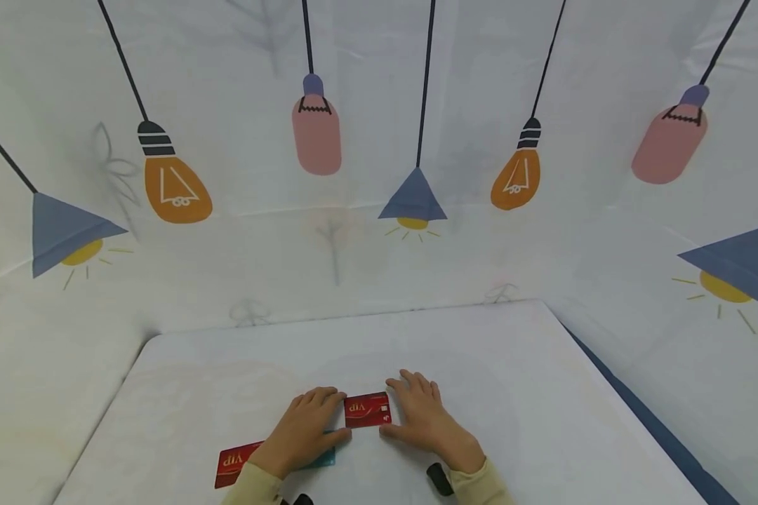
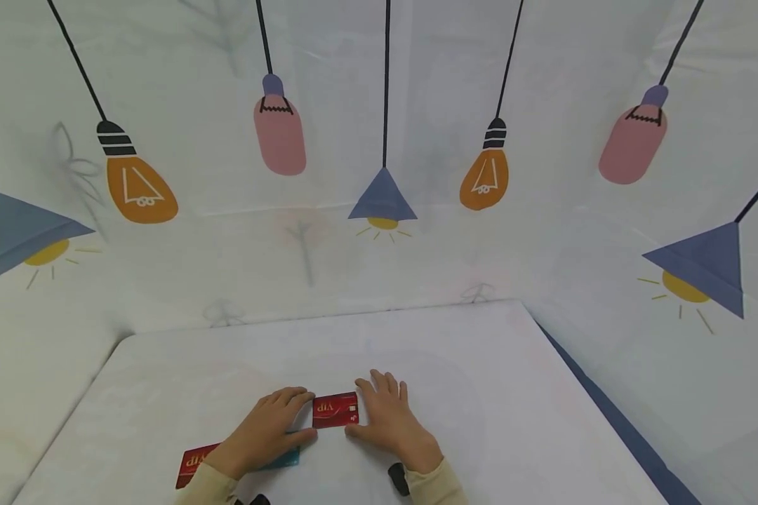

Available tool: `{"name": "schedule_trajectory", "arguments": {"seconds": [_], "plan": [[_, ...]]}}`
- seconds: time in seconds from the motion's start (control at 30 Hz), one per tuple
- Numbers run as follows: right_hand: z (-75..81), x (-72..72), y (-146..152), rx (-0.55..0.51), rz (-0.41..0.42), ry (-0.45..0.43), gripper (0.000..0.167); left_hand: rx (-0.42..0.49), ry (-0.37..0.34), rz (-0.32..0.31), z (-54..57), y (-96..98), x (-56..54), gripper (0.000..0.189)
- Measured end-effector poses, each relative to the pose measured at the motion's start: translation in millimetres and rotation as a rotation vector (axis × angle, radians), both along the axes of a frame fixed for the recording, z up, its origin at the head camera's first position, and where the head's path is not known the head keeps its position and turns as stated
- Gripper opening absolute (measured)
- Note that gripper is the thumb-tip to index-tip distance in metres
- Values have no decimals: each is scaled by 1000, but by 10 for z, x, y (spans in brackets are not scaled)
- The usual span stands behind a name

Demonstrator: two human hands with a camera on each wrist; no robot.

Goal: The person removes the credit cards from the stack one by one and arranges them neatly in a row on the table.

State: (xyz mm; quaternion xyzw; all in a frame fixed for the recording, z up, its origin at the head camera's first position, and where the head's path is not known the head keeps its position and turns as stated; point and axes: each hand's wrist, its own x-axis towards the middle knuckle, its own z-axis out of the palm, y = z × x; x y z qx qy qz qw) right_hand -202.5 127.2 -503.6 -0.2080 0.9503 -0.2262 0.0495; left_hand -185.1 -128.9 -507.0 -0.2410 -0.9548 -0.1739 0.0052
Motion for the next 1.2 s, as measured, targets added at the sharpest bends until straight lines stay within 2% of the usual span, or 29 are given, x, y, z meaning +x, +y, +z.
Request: {"name": "schedule_trajectory", "arguments": {"seconds": [0.2, 0.33, 0.57, 0.73, 0.97, 1.2], "plan": [[-6, -2, 84, 0, -22, -77, 86, -55, 3, -9, 18, 136, -65, 66], [-30, -22, 115, 10, -22, -94, 86, -98, -3, 7, -2, 195, -114, 68], [-62, -86, 126, 26, -34, -98, 84, -156, 26, 18, -64, 225, -178, 70], [-70, -104, 122, 21, -9, -88, 75, -166, 13, 10, -75, 230, -206, 70], [-110, -163, 115, 21, 31, -14, 61, -144, 21, 8, -61, 202, -232, 62], [-137, -197, 109, 28, 44, 2, 56, -137, 19, 6, -79, 177, -261, 61]]}}
